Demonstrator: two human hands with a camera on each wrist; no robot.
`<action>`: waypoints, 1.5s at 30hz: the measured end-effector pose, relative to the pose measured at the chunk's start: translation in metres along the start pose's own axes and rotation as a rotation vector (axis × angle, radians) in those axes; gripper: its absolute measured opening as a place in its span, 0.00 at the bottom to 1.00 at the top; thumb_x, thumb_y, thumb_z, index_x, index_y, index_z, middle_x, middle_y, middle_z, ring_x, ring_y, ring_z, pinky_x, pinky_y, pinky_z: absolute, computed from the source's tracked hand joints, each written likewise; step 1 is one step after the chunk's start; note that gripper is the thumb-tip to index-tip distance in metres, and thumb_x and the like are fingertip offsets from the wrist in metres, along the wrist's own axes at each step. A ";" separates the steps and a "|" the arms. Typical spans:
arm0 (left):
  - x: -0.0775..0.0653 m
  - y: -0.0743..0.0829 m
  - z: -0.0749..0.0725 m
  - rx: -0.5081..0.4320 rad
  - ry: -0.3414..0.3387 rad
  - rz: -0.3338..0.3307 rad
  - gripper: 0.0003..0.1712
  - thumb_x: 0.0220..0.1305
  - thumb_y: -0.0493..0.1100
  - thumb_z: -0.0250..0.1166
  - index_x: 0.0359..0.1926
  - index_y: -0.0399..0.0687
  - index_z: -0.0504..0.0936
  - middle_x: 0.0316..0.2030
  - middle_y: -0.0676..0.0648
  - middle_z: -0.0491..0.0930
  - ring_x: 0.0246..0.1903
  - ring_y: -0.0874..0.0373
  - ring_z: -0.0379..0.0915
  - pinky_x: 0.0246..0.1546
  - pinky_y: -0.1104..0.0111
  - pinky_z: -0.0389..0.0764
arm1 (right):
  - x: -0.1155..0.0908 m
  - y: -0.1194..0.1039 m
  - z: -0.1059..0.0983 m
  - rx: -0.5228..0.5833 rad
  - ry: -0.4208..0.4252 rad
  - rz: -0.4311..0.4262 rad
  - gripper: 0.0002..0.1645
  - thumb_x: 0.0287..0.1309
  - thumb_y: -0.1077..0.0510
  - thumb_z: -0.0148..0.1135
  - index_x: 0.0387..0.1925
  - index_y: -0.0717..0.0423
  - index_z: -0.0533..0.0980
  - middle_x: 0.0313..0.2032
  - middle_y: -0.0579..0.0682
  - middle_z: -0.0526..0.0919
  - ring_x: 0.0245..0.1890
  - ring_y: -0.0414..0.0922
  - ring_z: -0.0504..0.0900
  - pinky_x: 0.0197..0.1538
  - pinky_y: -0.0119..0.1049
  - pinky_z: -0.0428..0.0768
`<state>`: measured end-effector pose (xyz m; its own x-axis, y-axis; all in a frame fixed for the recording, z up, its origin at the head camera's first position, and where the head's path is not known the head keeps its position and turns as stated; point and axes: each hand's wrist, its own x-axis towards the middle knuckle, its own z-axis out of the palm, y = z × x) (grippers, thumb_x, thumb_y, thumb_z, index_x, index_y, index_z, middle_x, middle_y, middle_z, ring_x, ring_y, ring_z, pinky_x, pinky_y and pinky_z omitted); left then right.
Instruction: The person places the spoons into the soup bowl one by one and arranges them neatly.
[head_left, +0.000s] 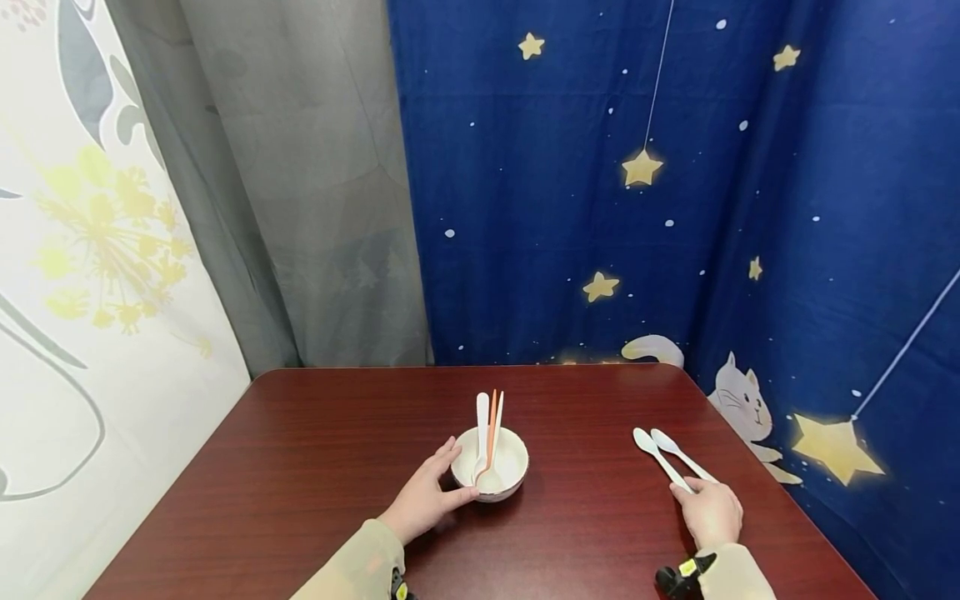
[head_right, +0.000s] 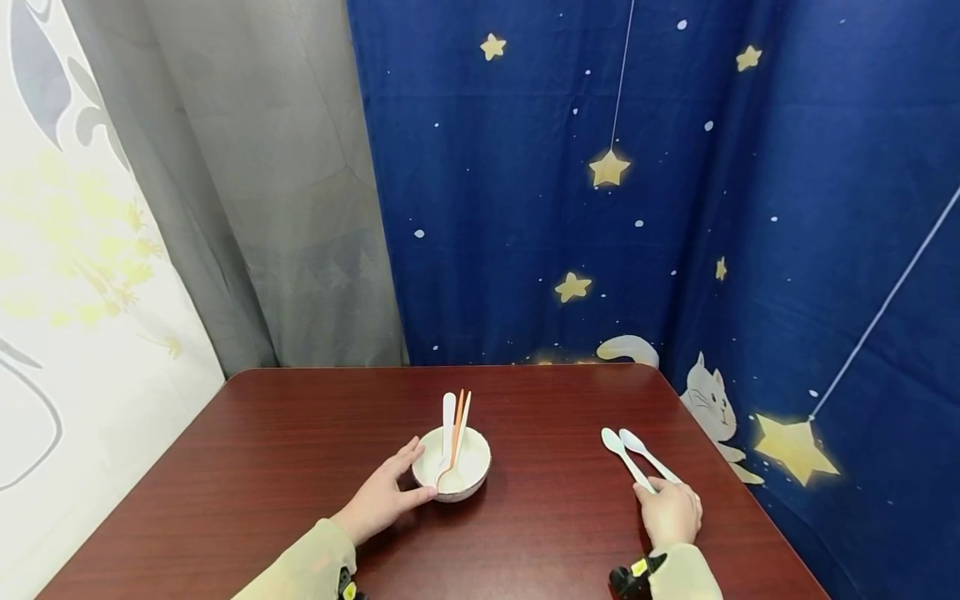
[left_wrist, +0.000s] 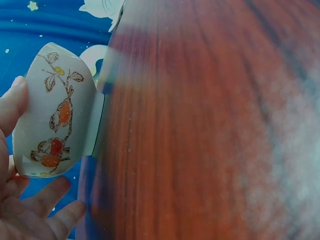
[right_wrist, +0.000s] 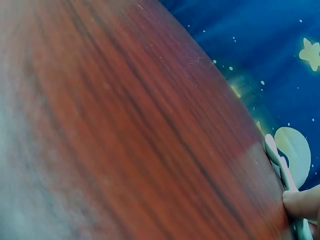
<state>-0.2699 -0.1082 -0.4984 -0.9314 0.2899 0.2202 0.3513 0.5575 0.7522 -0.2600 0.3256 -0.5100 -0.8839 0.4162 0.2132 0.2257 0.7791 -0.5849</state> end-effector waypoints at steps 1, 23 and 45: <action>0.000 0.000 0.000 0.001 0.001 0.001 0.50 0.54 0.60 0.71 0.69 0.36 0.64 0.72 0.40 0.54 0.70 0.44 0.51 0.65 0.47 0.58 | 0.000 0.000 0.000 0.001 -0.003 0.003 0.23 0.56 0.55 0.65 0.48 0.68 0.79 0.48 0.70 0.79 0.49 0.66 0.72 0.53 0.58 0.64; 0.000 0.000 0.001 0.008 -0.006 0.008 0.51 0.53 0.63 0.70 0.69 0.36 0.64 0.72 0.40 0.54 0.69 0.44 0.53 0.64 0.48 0.60 | -0.004 0.008 0.007 -0.019 -0.013 0.015 0.23 0.58 0.54 0.62 0.50 0.67 0.79 0.51 0.71 0.76 0.54 0.69 0.67 0.56 0.60 0.60; 0.002 -0.001 0.000 0.001 -0.008 0.001 0.50 0.54 0.61 0.70 0.69 0.38 0.64 0.72 0.41 0.54 0.70 0.45 0.51 0.65 0.48 0.59 | 0.001 0.001 0.008 0.070 0.037 0.022 0.20 0.58 0.53 0.62 0.45 0.65 0.82 0.48 0.67 0.80 0.51 0.67 0.69 0.50 0.61 0.66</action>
<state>-0.2717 -0.1079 -0.4986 -0.9303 0.2963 0.2161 0.3522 0.5578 0.7515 -0.2636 0.3231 -0.5168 -0.8630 0.4511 0.2276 0.2148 0.7353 -0.6428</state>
